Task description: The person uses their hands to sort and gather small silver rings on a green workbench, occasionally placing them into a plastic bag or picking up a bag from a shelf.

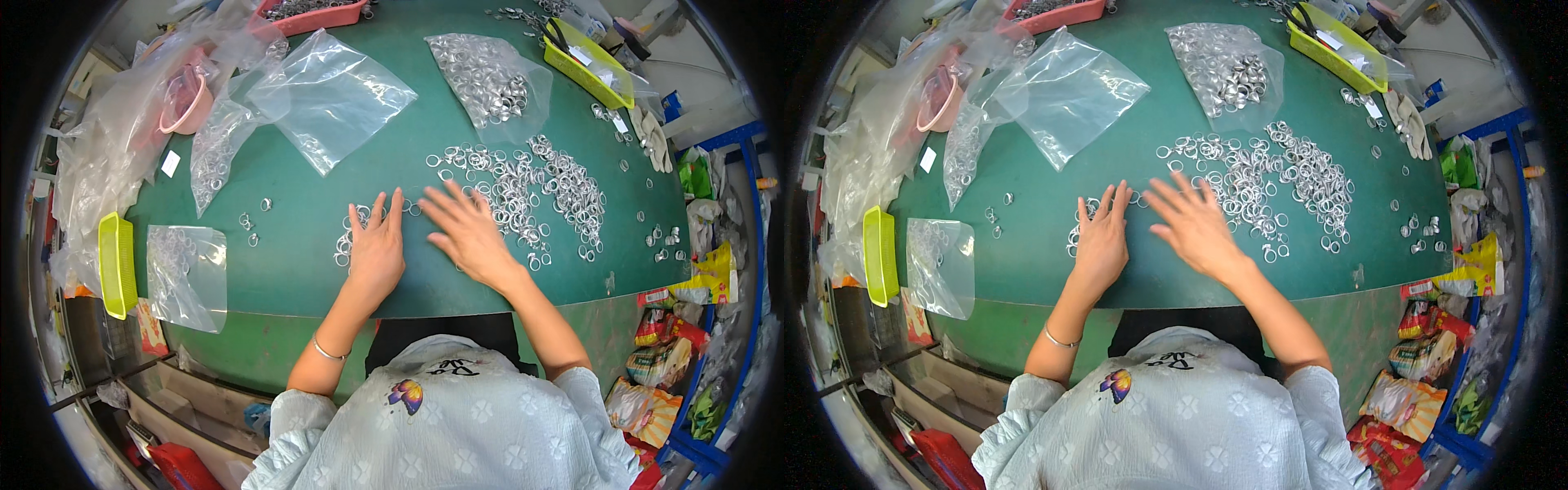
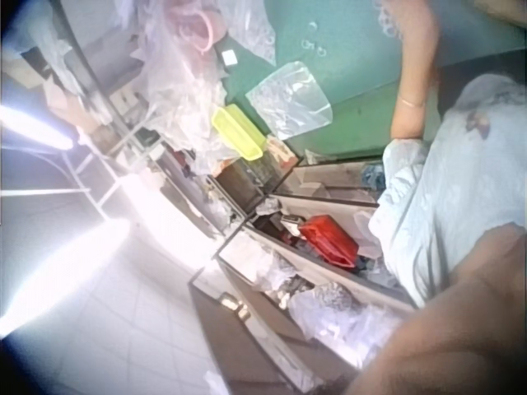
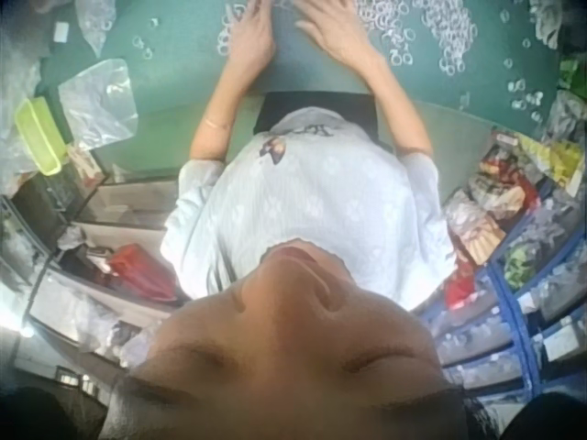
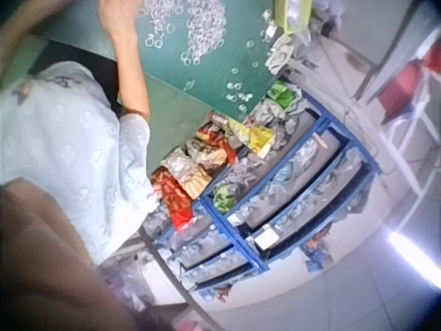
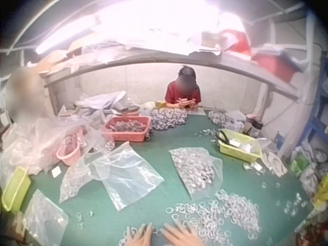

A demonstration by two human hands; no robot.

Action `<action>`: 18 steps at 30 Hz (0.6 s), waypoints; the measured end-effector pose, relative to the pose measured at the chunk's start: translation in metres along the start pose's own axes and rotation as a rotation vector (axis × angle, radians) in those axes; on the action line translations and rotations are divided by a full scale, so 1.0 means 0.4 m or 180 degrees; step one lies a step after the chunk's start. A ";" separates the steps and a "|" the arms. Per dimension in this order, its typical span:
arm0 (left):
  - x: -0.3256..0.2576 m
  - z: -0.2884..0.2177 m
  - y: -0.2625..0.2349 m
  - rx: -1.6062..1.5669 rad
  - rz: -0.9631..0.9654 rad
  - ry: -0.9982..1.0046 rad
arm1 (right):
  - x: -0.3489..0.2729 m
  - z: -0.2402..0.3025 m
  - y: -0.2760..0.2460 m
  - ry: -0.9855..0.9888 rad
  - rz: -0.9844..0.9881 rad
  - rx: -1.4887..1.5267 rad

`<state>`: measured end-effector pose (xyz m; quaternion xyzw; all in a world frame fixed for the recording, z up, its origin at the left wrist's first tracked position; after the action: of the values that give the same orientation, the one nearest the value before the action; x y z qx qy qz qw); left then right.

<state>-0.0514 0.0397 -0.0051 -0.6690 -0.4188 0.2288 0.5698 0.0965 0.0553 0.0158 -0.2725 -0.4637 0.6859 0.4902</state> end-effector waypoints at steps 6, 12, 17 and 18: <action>-0.035 0.000 -0.013 0.0238 0.0096 0.0121 | -0.021 -0.053 0.001 0.0265 -0.0034 -0.0521; 0.024 -0.011 -0.035 0.0211 0.0084 0.0417 | -0.064 -0.124 -0.062 0.0793 -0.0357 -0.0464; 0.184 -0.013 0.045 -0.0059 -0.0158 0.1040 | 0.018 -0.127 -0.065 0.0864 -0.0942 0.0177; 0.185 -0.012 0.053 -0.0061 -0.0059 0.1068 | 0.034 -0.139 -0.066 0.0839 -0.1058 0.0152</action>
<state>-0.0011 0.0978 -0.0113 -0.6993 -0.3261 0.1046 0.6274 0.1487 0.0907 0.0172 -0.2680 -0.4178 0.5648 0.6593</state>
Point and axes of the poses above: each hand's wrist, its own x-axis towards the middle knuckle, its own y-axis out of the palm, z = x × y, the point moved 5 cm from there along x, towards the middle knuckle, and after that the axes turned 15 degrees about y, right-handed, at the moved point
